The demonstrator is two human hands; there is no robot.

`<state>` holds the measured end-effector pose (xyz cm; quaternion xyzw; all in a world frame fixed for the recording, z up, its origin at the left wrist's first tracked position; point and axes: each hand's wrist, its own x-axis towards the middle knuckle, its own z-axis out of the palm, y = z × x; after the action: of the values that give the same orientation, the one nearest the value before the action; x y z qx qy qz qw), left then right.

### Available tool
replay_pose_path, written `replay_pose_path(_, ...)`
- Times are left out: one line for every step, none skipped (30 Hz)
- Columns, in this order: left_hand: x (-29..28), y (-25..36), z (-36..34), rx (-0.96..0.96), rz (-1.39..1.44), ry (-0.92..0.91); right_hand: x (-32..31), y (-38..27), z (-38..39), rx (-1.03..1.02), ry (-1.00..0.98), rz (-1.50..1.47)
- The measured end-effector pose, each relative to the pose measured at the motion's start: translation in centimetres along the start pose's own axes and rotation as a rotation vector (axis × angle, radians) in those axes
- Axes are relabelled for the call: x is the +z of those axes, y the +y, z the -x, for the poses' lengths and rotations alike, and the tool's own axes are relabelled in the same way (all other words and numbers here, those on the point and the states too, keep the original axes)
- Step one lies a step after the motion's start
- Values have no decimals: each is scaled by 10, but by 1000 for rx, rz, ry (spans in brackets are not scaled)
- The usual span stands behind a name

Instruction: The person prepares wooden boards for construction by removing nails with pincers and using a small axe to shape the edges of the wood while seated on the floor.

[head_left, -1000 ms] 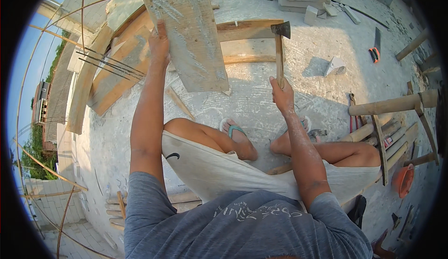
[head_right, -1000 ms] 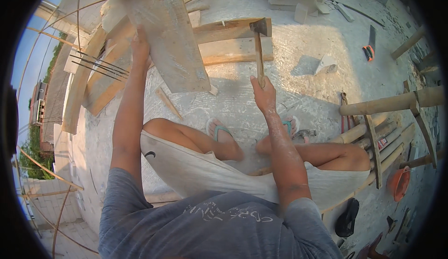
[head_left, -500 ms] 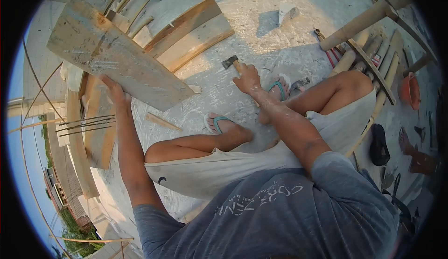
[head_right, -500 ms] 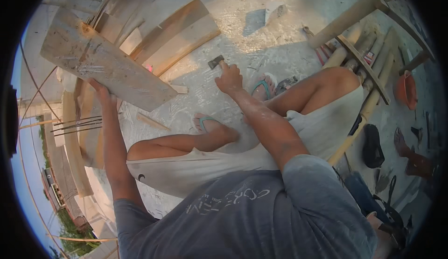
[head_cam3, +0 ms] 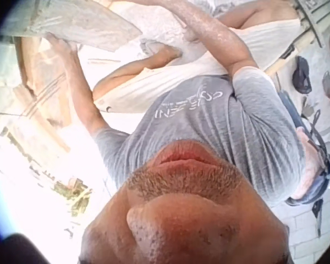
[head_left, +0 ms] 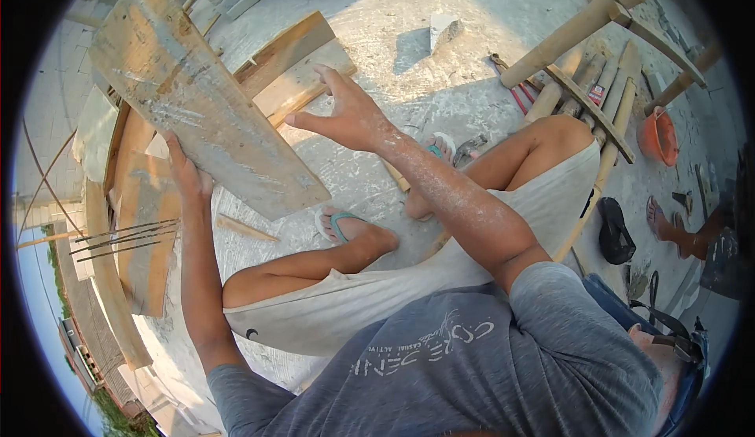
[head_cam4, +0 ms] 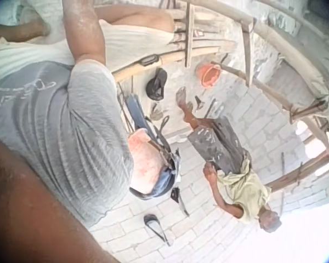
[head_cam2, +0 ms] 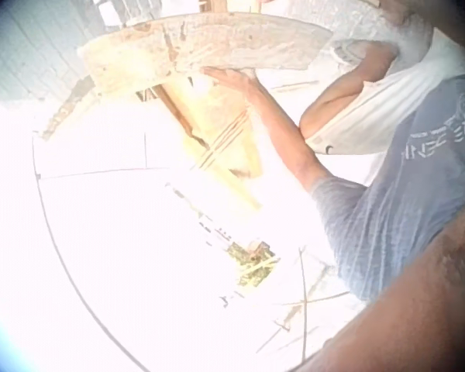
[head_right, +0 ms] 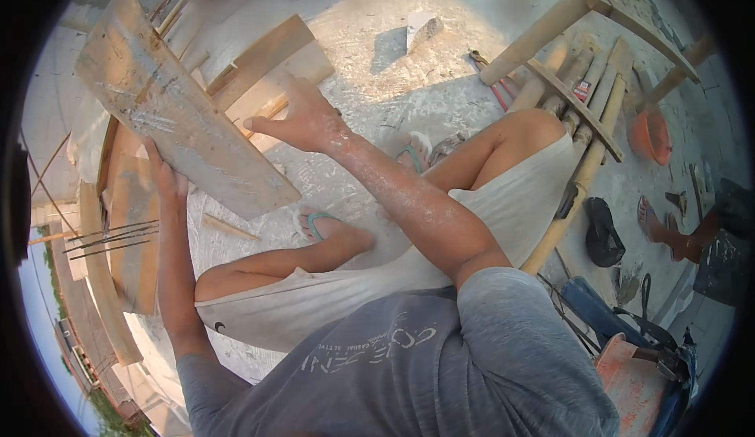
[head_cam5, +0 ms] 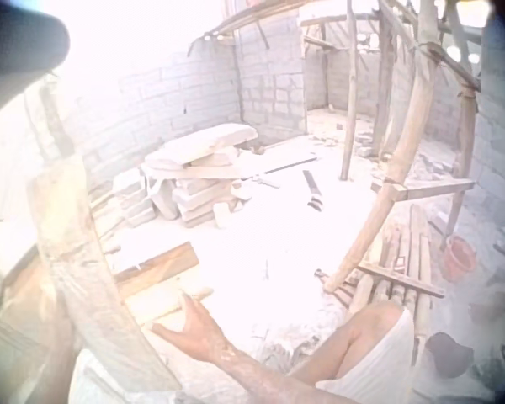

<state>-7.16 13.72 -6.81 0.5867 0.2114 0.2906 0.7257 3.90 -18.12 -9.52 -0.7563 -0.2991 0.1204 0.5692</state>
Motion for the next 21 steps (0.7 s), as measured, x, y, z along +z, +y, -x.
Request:
replay_pose_path(22, -2, 8, 19, 47, -45, 3, 7, -2, -27, -31, 31)
replay_pose_path(33, 3, 13, 35, 92, -89, 9, 3, -7, -33, -37, 35)
replay_pose_path(34, 10, 15, 31, 101, -83, 16, -3, -11, -67, -102, 84)
replay_pose_path(34, 18, 16, 54, 72, -108, 18, -5, -13, -97, -165, 134)
replay_pose_path(34, 23, 19, 74, 46, -131, 12, 1, -21, -87, -171, 144)
replay_pose_path(37, 25, 20, 61, 59, -133, -4, 12, -40, -34, -147, 109)
replay_pose_path(41, 26, 19, 55, 8, -160, -22, 25, -61, 20, -117, 78)
replay_pose_path(41, 21, 15, 52, -39, -190, -42, 40, -75, 134, 3, 68)
replay_pose_path(34, 16, 13, 42, -28, -192, -63, 55, -87, 246, 117, 52)
replay_pose_path(25, 7, 12, 71, -101, -217, -93, 67, -97, 317, 189, -54)
replay_pose_path(15, -3, 11, 93, -177, -233, -127, 73, -103, 393, 255, -161)
replay_pose_path(7, -4, 9, 94, -248, -212, -168, 75, -104, 312, 279, -187)
replay_pose_path(0, -3, 8, 62, -235, -200, -209, 77, -105, 284, 324, -179)
replay_pose_path(1, -3, 1, 78, -287, -219, -261, 81, -99, 269, 447, -140)
replay_pose_path(-1, -5, 0, 97, -353, -227, -304, 92, -100, 301, 567, -98)
replay_pose_path(-3, -11, 3, 79, -350, -217, -341, 108, -102, 352, 695, -66)
replay_pose_path(-3, -14, 1, 61, -356, -179, -376, 129, -97, 406, 812, -39)
replay_pose_path(-2, -19, -1, 48, -361, -140, -399, 149, -89, 463, 900, -45)
replay_pose_path(-7, -23, -3, 46, -363, -130, -405, 162, -86, 464, 890, -46)
replay_pose_path(-12, -27, -5, 54, -370, -135, -407, 181, -78, 509, 936, -113)
replay_pose_path(-19, -29, -5, 59, -381, -133, -400, 199, -74, 560, 974, -182)
